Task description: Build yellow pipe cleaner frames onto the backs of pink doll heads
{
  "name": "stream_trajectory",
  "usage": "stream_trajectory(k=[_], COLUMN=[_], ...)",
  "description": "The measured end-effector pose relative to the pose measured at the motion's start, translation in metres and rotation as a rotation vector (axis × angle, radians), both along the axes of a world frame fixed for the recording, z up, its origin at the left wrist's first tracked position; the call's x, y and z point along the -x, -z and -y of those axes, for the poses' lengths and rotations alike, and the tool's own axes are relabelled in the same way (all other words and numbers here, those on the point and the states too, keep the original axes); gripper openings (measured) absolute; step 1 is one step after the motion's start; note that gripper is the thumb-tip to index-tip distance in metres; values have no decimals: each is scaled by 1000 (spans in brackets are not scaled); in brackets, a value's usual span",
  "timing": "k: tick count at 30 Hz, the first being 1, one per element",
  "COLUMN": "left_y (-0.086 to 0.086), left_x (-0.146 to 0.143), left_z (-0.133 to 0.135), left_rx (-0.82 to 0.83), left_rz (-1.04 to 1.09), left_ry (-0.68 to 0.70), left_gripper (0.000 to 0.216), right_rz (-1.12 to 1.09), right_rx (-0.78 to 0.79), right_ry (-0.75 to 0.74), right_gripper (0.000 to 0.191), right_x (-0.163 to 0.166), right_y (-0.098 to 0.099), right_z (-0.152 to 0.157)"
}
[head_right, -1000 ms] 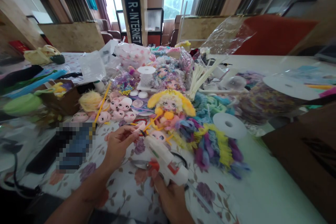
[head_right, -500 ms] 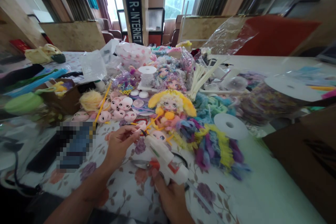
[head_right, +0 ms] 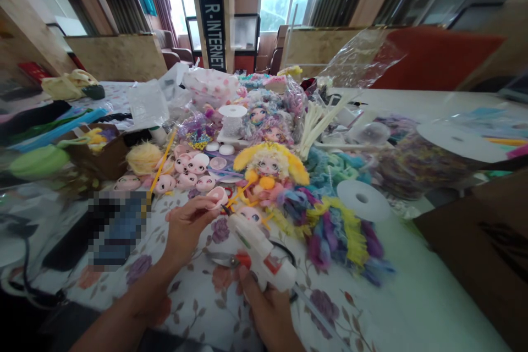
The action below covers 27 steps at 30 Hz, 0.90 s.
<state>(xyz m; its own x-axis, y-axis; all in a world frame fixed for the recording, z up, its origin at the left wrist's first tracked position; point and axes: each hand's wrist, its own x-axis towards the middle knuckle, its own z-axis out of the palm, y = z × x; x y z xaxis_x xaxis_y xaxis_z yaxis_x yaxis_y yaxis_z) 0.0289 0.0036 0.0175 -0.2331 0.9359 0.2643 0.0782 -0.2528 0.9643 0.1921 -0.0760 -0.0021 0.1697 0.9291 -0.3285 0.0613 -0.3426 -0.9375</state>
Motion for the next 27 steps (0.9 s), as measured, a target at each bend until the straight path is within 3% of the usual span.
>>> stream_trajectory(k=[10, 22, 27], left_y=[-6, -3, 0], left_x=[-2, 2, 2], left_z=[3, 8, 9], left_rx=[-86, -219, -247], left_rz=[-75, -239, -273], left_ry=[-41, -104, -117], left_gripper=[3, 12, 14], right_rz=[27, 19, 33], right_rx=[-56, 115, 87], right_ry=[-11, -129, -127], right_gripper=[42, 49, 50], right_x=[0, -5, -4], right_y=[1, 6, 5], right_z=[-3, 1, 1])
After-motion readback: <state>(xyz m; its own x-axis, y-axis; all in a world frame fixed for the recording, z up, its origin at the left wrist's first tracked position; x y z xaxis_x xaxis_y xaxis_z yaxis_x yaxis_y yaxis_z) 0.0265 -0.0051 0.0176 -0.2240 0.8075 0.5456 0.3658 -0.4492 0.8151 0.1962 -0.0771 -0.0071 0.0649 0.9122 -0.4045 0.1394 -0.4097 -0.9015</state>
